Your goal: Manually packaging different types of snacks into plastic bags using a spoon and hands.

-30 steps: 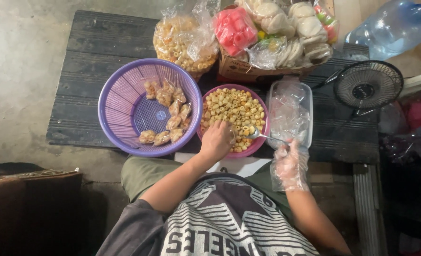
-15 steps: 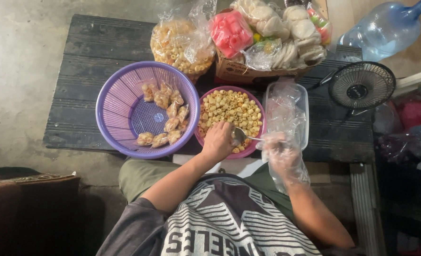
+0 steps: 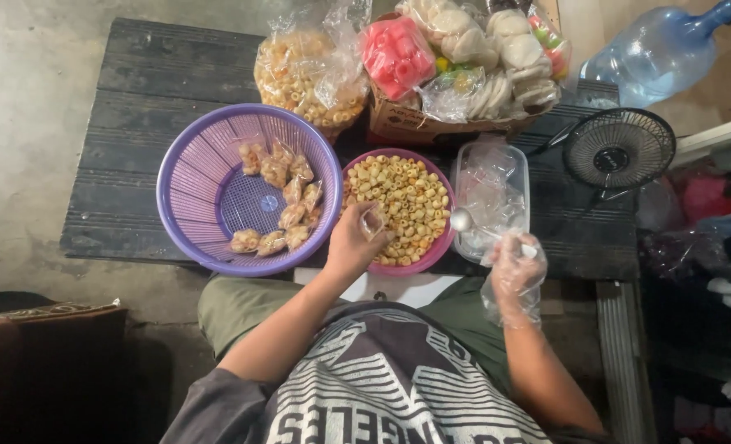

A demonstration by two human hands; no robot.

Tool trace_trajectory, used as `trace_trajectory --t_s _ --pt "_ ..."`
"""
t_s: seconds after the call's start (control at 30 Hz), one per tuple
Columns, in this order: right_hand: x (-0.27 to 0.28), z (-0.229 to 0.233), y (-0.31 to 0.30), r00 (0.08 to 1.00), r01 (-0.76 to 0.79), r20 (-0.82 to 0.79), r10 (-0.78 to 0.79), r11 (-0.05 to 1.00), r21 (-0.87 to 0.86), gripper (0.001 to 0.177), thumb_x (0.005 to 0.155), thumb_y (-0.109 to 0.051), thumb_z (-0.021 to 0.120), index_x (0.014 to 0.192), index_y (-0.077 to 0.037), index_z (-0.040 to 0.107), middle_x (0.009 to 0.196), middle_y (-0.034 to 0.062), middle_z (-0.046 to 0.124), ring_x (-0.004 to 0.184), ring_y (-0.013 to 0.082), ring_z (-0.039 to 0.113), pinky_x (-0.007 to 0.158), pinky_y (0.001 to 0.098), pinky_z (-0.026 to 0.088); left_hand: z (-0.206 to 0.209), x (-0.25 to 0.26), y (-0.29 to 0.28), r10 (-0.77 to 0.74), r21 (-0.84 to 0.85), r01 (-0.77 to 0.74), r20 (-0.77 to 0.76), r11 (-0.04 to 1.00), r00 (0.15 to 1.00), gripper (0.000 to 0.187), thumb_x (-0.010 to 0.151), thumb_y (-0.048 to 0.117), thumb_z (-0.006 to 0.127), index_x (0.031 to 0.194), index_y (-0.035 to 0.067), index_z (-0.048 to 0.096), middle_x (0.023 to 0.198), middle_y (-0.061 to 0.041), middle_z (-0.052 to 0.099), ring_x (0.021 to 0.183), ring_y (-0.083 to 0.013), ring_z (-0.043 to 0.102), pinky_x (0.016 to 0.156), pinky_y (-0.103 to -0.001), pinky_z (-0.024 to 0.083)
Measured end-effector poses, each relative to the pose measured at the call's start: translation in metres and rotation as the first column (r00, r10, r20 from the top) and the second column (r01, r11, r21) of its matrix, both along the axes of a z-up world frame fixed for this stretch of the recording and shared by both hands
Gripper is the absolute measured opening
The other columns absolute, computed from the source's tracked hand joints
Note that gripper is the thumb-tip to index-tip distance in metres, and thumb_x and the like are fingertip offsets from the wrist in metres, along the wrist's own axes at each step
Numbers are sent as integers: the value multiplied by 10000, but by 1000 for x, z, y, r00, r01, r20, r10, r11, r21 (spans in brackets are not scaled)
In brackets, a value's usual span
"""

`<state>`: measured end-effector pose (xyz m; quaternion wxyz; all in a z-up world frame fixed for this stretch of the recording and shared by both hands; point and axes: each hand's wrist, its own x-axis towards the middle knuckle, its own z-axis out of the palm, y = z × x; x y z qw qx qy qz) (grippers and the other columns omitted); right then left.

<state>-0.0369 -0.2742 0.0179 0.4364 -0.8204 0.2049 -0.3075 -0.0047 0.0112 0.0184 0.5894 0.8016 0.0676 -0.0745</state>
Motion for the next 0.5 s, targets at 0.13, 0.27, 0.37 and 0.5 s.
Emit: trace_trajectory --t_s 0.13,0.27,0.37,0.5 --pt "-5 -24 4 993 19 -120 -16 1000 22 105 917 -123 663 819 -97 688 588 67 647 518 172 637 533 325 508 -1 -8 4 5 -32 -7 -46 999 999 695 691 353 869 1315 172 619 1047 -66 719 1055 -302 699 891 -428 561" --pt "-10 -1 35 929 103 -361 -74 993 62 271 900 -365 655 702 -185 694 535 14 638 605 202 672 677 357 520 -2 -13 4 6 -45 -9 -70 999 998 733 686 384 884 1336 175 616 1079 -96 717 1093 -327 688 913 -455 558" --pt "-5 -17 41 829 188 -554 -72 970 156 209 897 -473 645 869 -283 728 665 -79 710 814 148 728 801 315 531 1 -15 2 -13 -34 10 -113 999 994 719 707 359 865 1356 187 607 1072 -45 714 1055 -267 691 900 -419 557" --pt "-4 -29 49 723 319 -683 -101 926 201 358 922 -582 668 1176 -332 695 1140 -31 750 1186 239 663 1061 362 458 -4 -17 0 -16 -10 15 -111 1000 994 727 687 356 889 1341 188 618 1075 -49 714 1066 -277 690 894 -417 562"
